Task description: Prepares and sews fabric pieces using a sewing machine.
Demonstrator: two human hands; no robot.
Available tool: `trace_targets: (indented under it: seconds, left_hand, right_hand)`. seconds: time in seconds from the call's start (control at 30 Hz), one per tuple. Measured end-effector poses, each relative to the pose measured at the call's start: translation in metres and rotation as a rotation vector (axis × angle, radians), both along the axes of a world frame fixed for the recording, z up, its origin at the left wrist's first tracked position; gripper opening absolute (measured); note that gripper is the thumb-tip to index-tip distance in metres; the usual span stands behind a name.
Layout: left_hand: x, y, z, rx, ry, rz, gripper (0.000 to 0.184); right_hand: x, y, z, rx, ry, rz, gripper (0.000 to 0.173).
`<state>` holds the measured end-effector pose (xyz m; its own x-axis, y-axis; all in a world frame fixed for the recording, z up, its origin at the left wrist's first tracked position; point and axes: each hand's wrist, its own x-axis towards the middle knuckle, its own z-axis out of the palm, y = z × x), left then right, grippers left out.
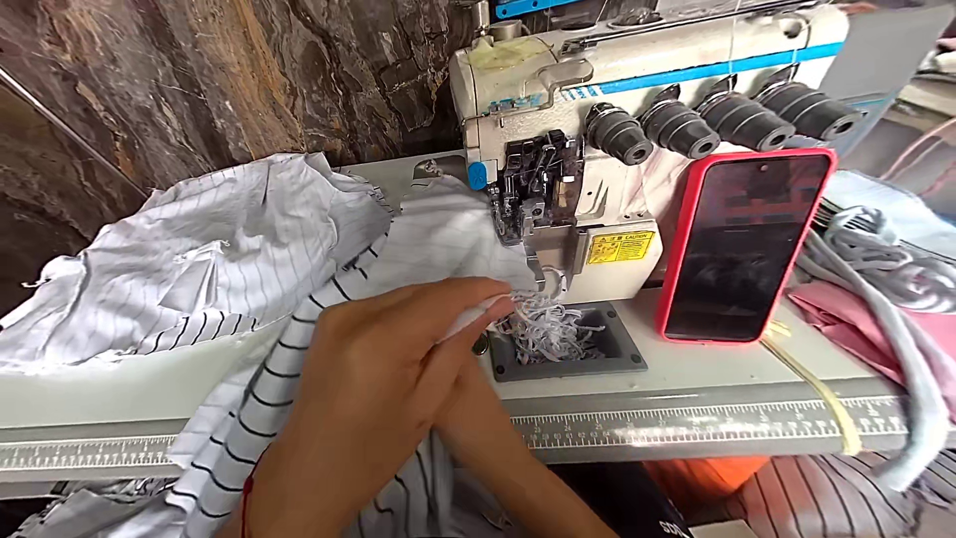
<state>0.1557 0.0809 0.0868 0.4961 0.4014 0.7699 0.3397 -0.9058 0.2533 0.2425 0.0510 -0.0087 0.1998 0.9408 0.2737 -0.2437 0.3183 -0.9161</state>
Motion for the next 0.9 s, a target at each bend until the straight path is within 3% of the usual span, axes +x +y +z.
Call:
trace_targets:
  seconds: [0.07,0.17,0.33,0.5,0.9]
  left_hand:
    - [-0.005,0.003,-0.008,-0.034,-0.039,-0.024,0.018]
    - [-0.006,0.002,-0.022,-0.069,-0.083,-0.065,0.017]
    - [-0.009,0.003,-0.042,-0.009,0.012,-0.193,0.021]
    - [-0.018,0.001,-0.065,0.099,0.116,-0.211,0.017]
    - [-0.013,0.004,-0.063,0.035,-0.034,-0.192,0.020]
  right_hand:
    - [0.014,-0.016,-0.006,-0.005,0.050,-0.160,0.027]
    - [0.032,-0.035,-0.017,0.091,0.110,-0.263,0.013]
    - [0.059,-0.059,-0.010,0.080,0.010,-0.203,0.020]
    - [0.063,-0.082,-0.009,0.028,-0.201,-0.142,0.013]
    - [0.062,-0.089,-0.004,0.060,-0.238,-0.193,0.013]
